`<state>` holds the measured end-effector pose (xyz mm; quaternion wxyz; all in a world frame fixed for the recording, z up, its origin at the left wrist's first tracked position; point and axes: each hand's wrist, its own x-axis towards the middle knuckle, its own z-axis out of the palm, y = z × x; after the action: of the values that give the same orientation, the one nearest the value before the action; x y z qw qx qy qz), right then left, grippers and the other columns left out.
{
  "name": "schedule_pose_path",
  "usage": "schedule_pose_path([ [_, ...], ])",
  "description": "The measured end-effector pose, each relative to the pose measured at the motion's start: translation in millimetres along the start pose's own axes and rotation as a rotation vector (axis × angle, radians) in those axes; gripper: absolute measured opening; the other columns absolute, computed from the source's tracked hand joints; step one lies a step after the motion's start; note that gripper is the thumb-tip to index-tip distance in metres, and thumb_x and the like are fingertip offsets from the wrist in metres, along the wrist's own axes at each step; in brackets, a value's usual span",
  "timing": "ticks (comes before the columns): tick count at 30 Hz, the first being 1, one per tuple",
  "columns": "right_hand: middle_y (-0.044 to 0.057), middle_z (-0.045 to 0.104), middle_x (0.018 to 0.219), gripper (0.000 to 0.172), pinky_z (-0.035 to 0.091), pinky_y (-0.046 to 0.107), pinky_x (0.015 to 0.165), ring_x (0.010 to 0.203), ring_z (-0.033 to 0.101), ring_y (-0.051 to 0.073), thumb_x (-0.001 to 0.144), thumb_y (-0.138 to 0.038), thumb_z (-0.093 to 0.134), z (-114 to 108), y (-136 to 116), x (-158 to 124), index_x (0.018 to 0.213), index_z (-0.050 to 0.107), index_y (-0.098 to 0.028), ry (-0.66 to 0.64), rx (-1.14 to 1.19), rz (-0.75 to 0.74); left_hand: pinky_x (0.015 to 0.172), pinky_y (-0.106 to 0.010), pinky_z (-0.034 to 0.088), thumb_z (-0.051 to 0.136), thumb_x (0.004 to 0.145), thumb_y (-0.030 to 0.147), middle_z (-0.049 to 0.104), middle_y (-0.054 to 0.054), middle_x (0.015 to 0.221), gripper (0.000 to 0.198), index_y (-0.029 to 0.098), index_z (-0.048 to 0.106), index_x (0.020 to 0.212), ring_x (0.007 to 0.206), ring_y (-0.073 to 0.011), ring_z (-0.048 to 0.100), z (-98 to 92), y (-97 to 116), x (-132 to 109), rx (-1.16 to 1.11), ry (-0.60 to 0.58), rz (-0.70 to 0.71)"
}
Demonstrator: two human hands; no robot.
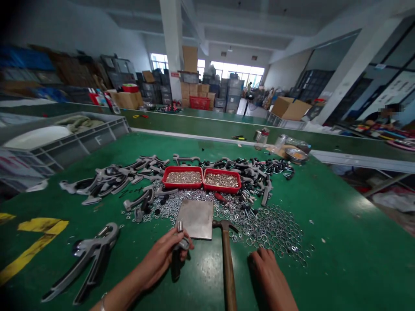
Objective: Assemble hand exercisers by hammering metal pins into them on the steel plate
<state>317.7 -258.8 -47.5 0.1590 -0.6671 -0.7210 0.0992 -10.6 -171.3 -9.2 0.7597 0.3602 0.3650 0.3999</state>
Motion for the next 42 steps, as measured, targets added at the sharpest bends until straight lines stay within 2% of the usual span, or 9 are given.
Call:
schedule_pose_path([
  [4, 0.008, 0.062, 0.093, 0.021, 0.045, 0.042, 0.080, 0.086, 0.057, 0.026, 0.094, -0.034, 0.050, -4, -1, 14, 0.083, 0.063, -0.024, -0.005, 0.155, 0.010, 0.050, -0.021, 0.034, 0.055, 0.090, 0.051, 0.066, -0.003, 0.070, 0.035, 0.016, 0.054, 0.088, 0.049, -0.0091, 0.044, 6.5, -2, 15, 0.335, 0.132, 0.088],
  [10, 0.004, 0.066, 0.087, 0.033, 0.051, 0.033, 0.075, 0.078, 0.065, 0.020, 0.092, -0.045, 0.057, -4, -102, 73, 0.114, 0.059, -0.021, -0.092, 1.149, 0.291, 0.081, -0.028, 0.044, 0.044, 0.097, 0.045, 0.065, -0.005, 0.093, 0.031, 0.018, 0.059, 0.096, 0.087, -0.0182, 0.058, 32.9, 12, 26, 0.566, 0.165, 0.389],
  [17, 0.000, 0.062, 0.075, 0.028, 0.048, 0.021, 0.056, 0.059, 0.057, 0.010, 0.088, -0.042, 0.066, 22, -151, 103, 0.097, 0.065, -0.015, -0.318, 1.740, 0.408, 0.091, -0.032, 0.041, 0.043, 0.097, 0.048, 0.061, -0.007, 0.102, 0.032, 0.019, 0.054, 0.106, 0.097, -0.0208, 0.056, 32.0, 6, 32, 0.641, 0.251, 0.334],
  [22, 0.000, 0.067, 0.073, 0.019, 0.052, 0.027, 0.063, 0.063, 0.065, 0.015, 0.089, -0.037, 0.065, 26, -138, 97, 0.097, 0.063, -0.020, -0.125, 1.315, 0.190, 0.087, -0.031, 0.042, 0.039, 0.098, 0.047, 0.059, -0.006, 0.098, 0.031, 0.019, 0.051, 0.103, 0.094, -0.0197, 0.055, 33.4, 7, 33, 0.669, 0.256, 0.278],
  [27, 0.009, 0.071, 0.104, 0.028, 0.053, 0.034, 0.083, 0.096, 0.066, 0.023, 0.094, -0.024, 0.057, 29, -129, 89, 0.121, 0.062, -0.025, 0.275, 0.544, -0.396, 0.084, -0.030, 0.043, 0.040, 0.097, 0.047, 0.060, -0.004, 0.096, 0.030, 0.020, 0.051, 0.103, 0.091, -0.0193, 0.055, 29.4, 11, 33, 0.706, 0.114, 0.208],
  [30, 0.009, 0.070, 0.091, 0.035, 0.054, 0.030, 0.069, 0.082, 0.065, 0.021, 0.097, -0.026, 0.050, 27, -117, 90, 0.132, 0.056, -0.023, 0.217, 0.266, -0.496, 0.080, -0.030, 0.044, 0.042, 0.095, 0.050, 0.061, -0.004, 0.092, 0.032, 0.020, 0.053, 0.100, 0.087, -0.0198, 0.056, 21.0, 5, 36, 0.689, 0.129, 0.173],
  [34, 0.007, 0.068, 0.101, 0.032, 0.053, 0.028, 0.076, 0.089, 0.065, 0.019, 0.098, -0.036, 0.048, 9, -55, 107, 0.126, 0.059, -0.027, 0.014, 0.063, -0.315, 0.078, -0.029, 0.045, 0.042, 0.093, 0.055, 0.061, -0.004, 0.087, 0.038, 0.020, 0.055, 0.096, 0.084, -0.0203, 0.058, 11.4, 4, 41, 0.586, 0.154, 0.165],
  [37, 0.016, 0.065, 0.106, 0.035, 0.049, 0.040, 0.089, 0.099, 0.063, 0.026, 0.098, -0.034, 0.039, -10, 14, 127, 0.113, 0.063, -0.014, 0.186, -0.078, 0.034, 0.078, -0.029, 0.045, 0.046, 0.090, 0.060, 0.061, -0.005, 0.087, 0.042, 0.019, 0.056, 0.094, 0.083, -0.0205, 0.058, 10.0, 11, 45, 0.531, 0.211, 0.181],
  [42, 0.011, 0.068, 0.084, 0.021, 0.049, 0.033, 0.068, 0.074, 0.065, 0.023, 0.090, -0.031, 0.048, -23, 78, 147, 0.086, 0.064, -0.018, 0.108, -0.155, 0.169, 0.075, -0.030, 0.046, 0.051, 0.087, 0.061, 0.061, -0.003, 0.080, 0.042, 0.019, 0.056, 0.089, 0.076, -0.0190, 0.058, 21.4, 13, 50, 0.455, 0.207, 0.162],
])
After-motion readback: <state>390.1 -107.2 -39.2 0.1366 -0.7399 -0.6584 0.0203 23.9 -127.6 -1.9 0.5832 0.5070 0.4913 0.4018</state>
